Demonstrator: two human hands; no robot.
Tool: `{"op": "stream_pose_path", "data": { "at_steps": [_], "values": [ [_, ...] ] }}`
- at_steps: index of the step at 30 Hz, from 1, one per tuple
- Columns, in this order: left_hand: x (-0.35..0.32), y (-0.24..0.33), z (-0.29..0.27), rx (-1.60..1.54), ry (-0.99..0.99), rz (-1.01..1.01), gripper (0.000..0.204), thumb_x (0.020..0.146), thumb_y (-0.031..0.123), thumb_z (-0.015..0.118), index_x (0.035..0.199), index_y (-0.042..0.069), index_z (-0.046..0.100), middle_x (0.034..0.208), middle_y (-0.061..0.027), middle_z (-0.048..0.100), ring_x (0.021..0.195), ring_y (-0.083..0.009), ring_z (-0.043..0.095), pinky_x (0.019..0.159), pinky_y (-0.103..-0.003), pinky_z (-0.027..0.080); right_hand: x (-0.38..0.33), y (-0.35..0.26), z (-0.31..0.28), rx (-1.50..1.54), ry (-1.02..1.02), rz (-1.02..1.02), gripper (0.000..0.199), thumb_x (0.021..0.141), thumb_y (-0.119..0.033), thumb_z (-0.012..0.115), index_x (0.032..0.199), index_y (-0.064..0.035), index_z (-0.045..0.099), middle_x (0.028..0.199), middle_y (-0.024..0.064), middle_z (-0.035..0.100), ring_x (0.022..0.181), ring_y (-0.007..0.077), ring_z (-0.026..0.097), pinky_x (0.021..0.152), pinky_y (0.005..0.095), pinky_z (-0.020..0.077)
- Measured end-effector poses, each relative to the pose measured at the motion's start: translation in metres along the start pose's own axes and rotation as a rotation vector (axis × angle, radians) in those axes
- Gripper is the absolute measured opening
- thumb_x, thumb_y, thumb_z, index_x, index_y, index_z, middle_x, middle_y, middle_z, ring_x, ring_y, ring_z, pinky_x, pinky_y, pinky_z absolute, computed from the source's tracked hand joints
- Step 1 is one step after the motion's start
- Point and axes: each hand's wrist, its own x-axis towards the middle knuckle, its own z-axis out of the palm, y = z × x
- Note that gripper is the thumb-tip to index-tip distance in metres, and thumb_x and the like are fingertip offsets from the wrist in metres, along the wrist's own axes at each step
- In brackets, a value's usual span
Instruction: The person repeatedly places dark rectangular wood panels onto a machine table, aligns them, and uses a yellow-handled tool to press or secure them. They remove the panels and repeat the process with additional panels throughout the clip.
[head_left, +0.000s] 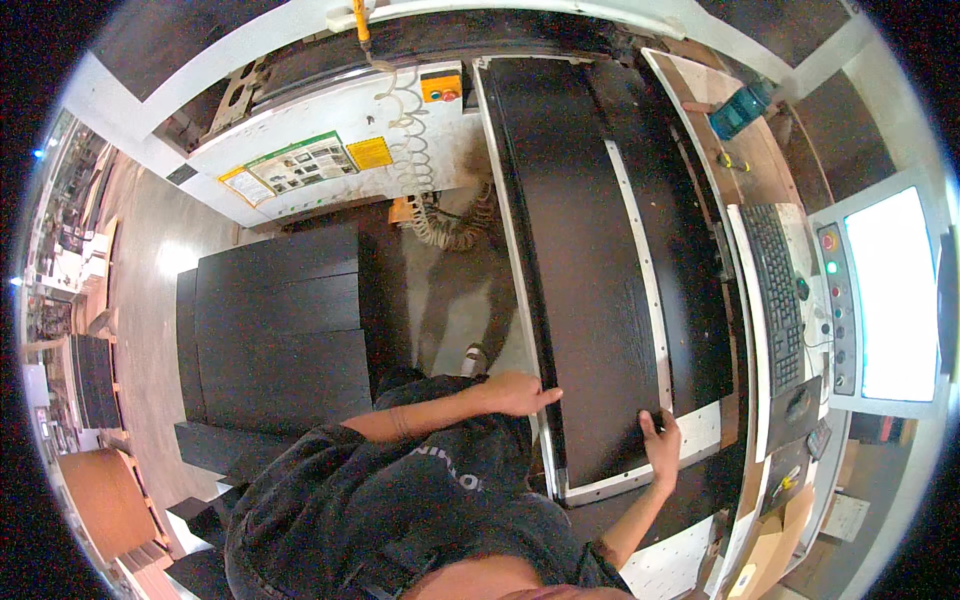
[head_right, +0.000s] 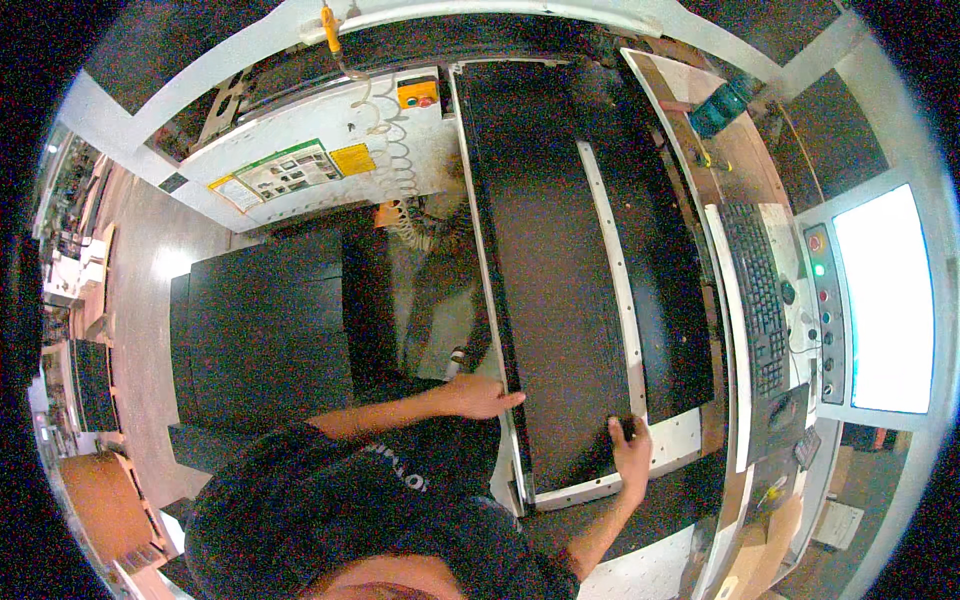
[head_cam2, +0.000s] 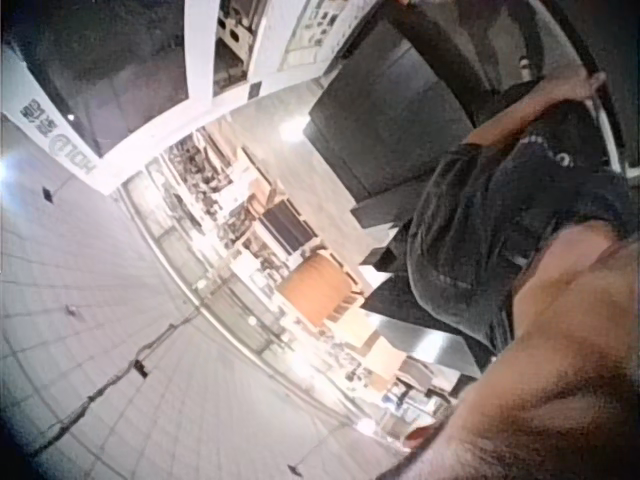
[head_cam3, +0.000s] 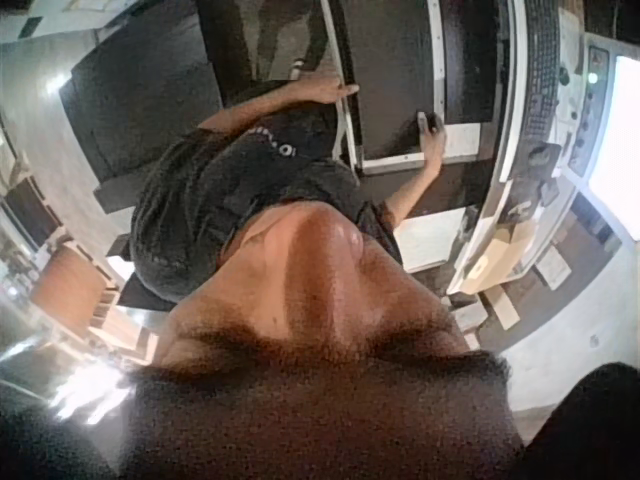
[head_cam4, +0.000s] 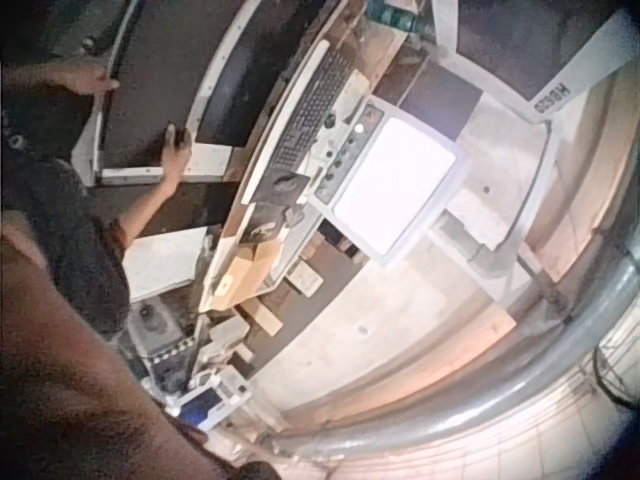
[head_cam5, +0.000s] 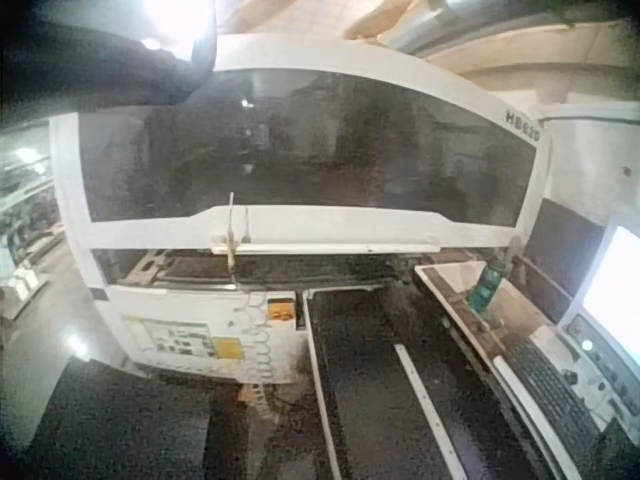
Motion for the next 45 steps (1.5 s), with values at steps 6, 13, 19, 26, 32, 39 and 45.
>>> {"op": "stream_pose_path", "data": {
  "at_steps": [6,13,19,26,32,39,45],
  "values": [
    [0.007,0.003,0.033,-0.072,0.040,0.033,0.096,0.101,0.074,0.024,0.082,-0.007,0.072,0.082,-0.0278,0.070,0.083,-0.0482,0.069,0.078,-0.057,0.054,0.051,0.014,0.014,-0.203,0.045,-0.075,0.052,0.094,-0.042,0.076,0.098,0.0085,0.062,0.082,0.0117,0.064,0.079,0.0189,0.053,0.075,0.0348,0.0469],
    [0.014,0.005,0.035,-0.162,-0.022,0.013,0.096,0.101,0.074,0.026,0.090,-0.012,0.068,0.101,-0.0339,0.069,0.096,-0.0505,0.068,0.088,-0.058,0.053,0.069,-0.002,0.026,-0.194,0.108,-0.093,0.057,0.096,-0.050,0.069,0.100,0.0070,0.064,0.093,0.0273,0.066,0.087,0.0429,0.064,0.082,0.0474,0.0500],
    [0.012,0.000,0.034,-0.156,-0.058,0.052,0.090,0.106,0.065,0.022,0.100,-0.012,0.067,0.111,-0.0358,0.067,0.107,-0.0522,0.064,0.096,-0.056,0.051,0.066,-0.003,0.033,-0.356,0.134,-0.203,0.060,0.097,-0.052,0.065,0.104,0.0072,0.066,0.101,0.0304,0.067,0.095,0.0483,0.064,0.085,0.0508,0.0508],
    [0.011,0.000,0.011,-0.104,-0.208,0.100,0.084,0.108,0.060,0.018,0.100,-0.008,0.067,0.109,-0.0322,0.068,0.106,-0.0515,0.065,0.097,-0.056,0.049,0.062,-0.013,0.035,-0.405,0.146,-0.272,0.059,0.097,-0.049,0.065,0.089,0.0089,0.063,0.096,0.0290,0.065,0.089,0.0478,0.064,0.076,0.0506,0.0494],
    [0.011,0.003,0.005,-0.021,-0.250,0.029,0.079,0.108,0.058,0.020,0.095,-0.004,0.067,0.102,-0.0284,0.070,0.101,-0.0502,0.066,0.094,-0.057,0.050,0.063,-0.014,0.046,-0.446,0.187,-0.273,0.058,0.097,-0.048,0.066,0.104,0.0093,0.065,0.105,0.0296,0.066,0.102,0.0470,0.062,0.086,0.0508,0.0501],
    [0.016,-0.003,0.021,0.109,-0.151,0.037,0.078,0.107,0.060,0.022,0.091,-0.001,0.068,0.102,-0.0267,0.071,0.095,-0.0497,0.068,0.088,-0.059,0.052,0.076,-0.020,0.058,-0.339,0.267,-0.312,0.064,0.094,-0.050,0.068,0.126,0.0059,0.062,0.124,0.0307,0.063,0.113,0.0463,0.062,0.094,0.0479,0.0530],
    [0.007,0.008,0.014,0.112,-0.118,0.030,0.080,0.107,0.060,0.022,0.094,-0.001,0.071,0.099,-0.0281,0.071,0.095,-0.0502,0.067,0.088,-0.058,0.052,0.125,-0.069,0.064,-0.281,0.188,-0.350,0.069,0.089,-0.052,0.074,0.132,0.0006,0.062,0.124,0.0268,0.065,0.111,0.0438,0.065,0.094,0.0466,0.0534]
  ]
}}
